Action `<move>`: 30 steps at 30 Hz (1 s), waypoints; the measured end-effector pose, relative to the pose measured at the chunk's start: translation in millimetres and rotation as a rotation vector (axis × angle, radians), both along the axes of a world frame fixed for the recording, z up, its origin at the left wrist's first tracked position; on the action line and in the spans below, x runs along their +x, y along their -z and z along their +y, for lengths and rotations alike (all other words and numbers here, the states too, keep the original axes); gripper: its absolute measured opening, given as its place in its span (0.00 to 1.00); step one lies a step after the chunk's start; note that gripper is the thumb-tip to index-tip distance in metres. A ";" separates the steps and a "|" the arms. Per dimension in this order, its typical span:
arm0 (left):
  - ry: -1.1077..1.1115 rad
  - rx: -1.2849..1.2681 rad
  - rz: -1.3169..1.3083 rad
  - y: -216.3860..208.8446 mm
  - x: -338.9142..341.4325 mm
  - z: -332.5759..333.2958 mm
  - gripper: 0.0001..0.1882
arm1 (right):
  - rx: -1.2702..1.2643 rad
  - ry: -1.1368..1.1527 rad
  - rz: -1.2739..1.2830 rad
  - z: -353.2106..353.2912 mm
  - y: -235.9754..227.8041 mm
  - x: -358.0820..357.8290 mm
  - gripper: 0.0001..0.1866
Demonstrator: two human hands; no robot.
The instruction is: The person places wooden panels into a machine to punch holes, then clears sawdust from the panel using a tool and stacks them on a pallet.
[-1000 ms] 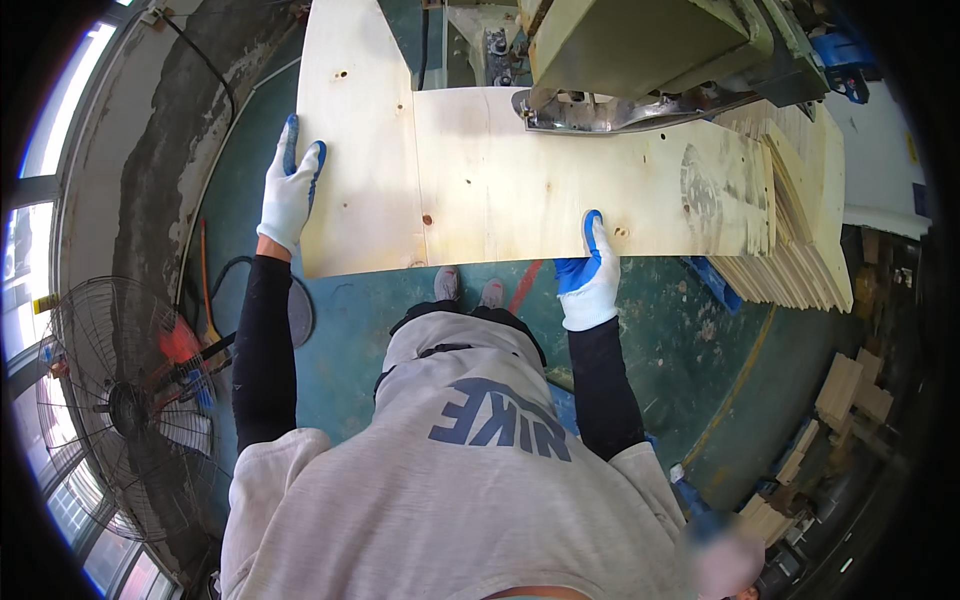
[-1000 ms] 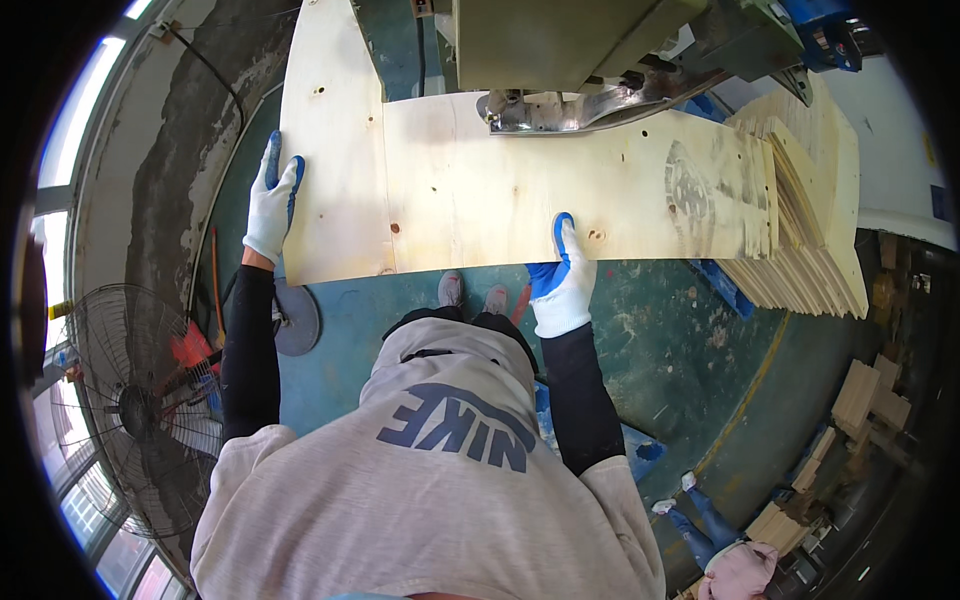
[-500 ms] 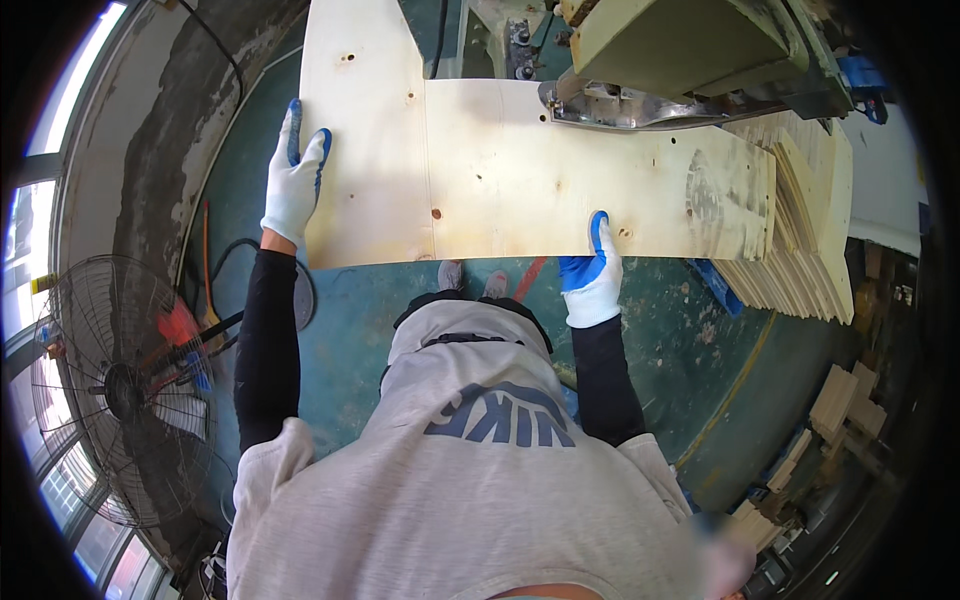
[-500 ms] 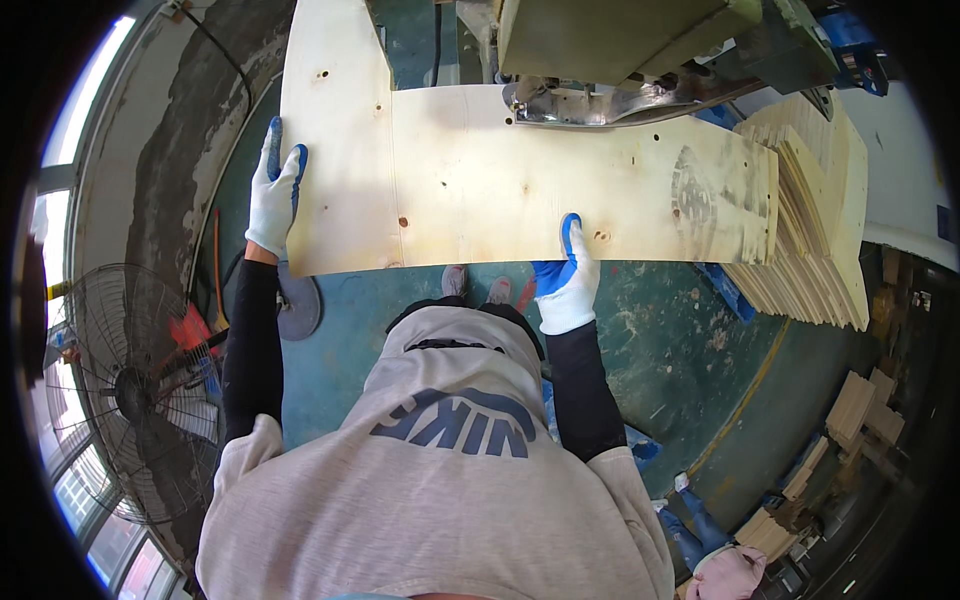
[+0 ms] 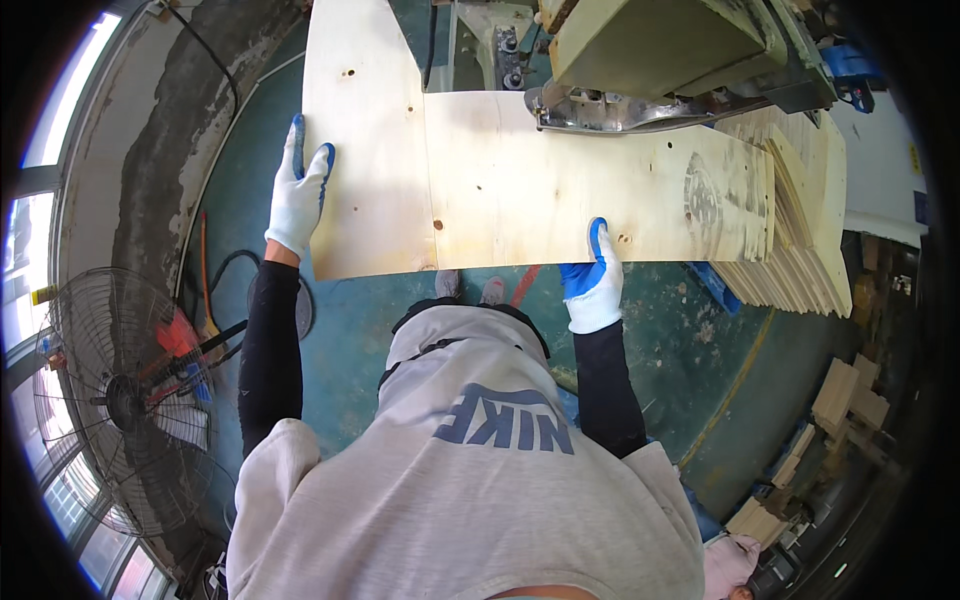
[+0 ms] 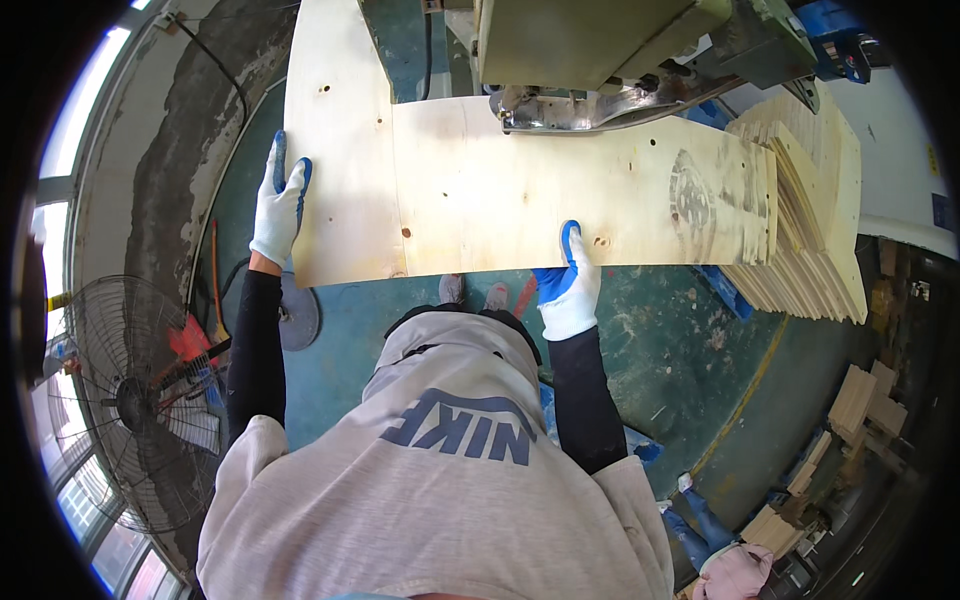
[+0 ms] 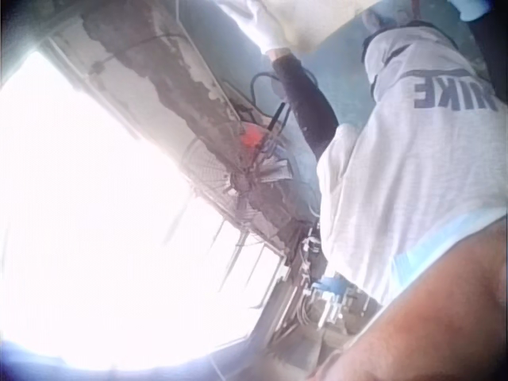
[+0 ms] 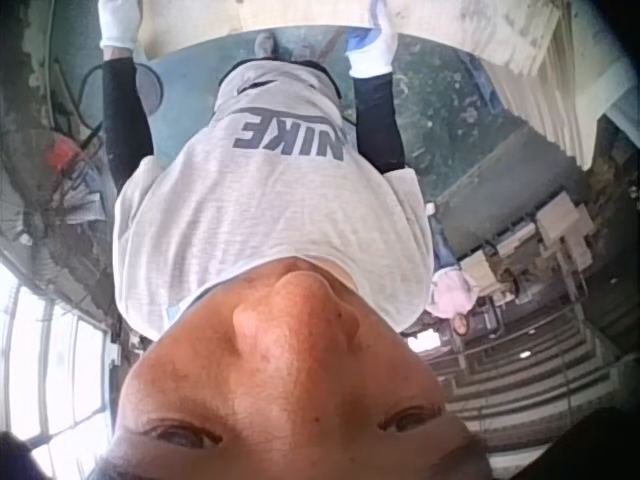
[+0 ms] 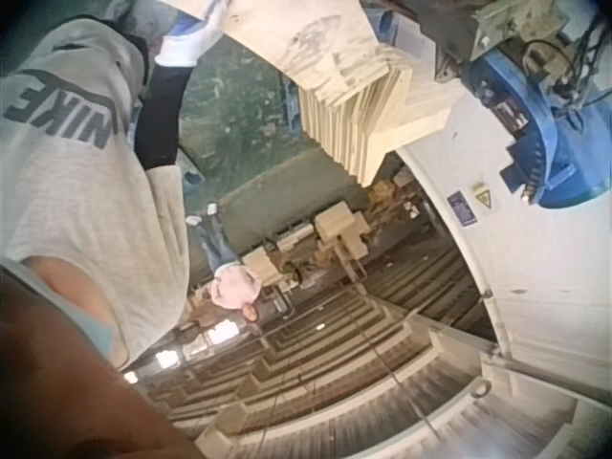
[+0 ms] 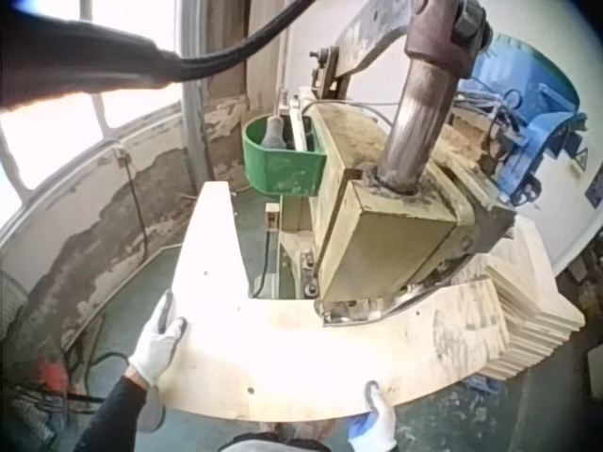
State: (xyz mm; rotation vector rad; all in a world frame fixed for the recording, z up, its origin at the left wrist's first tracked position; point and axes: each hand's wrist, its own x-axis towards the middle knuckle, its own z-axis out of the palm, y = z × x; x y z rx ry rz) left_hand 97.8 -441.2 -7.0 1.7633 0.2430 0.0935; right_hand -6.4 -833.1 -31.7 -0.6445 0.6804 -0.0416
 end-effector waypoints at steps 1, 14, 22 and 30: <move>0.010 -0.024 -0.005 -1.3 -1.4 1.2 0.36 | 0.010 -0.016 -0.011 -2.1 3.8 -0.6 0.21; -0.045 -0.107 0.134 -8.5 -52.1 2.8 0.35 | -0.029 -0.052 -0.073 4.4 -2.4 -18.4 0.22; -0.218 -0.038 0.131 -6.3 -95.8 3.3 0.32 | 0.088 -0.104 0.046 14.7 21.4 -56.5 0.20; -0.220 -0.088 0.171 7.7 -105.6 7.1 0.32 | 0.019 -0.109 0.027 20.7 11.5 -61.6 0.23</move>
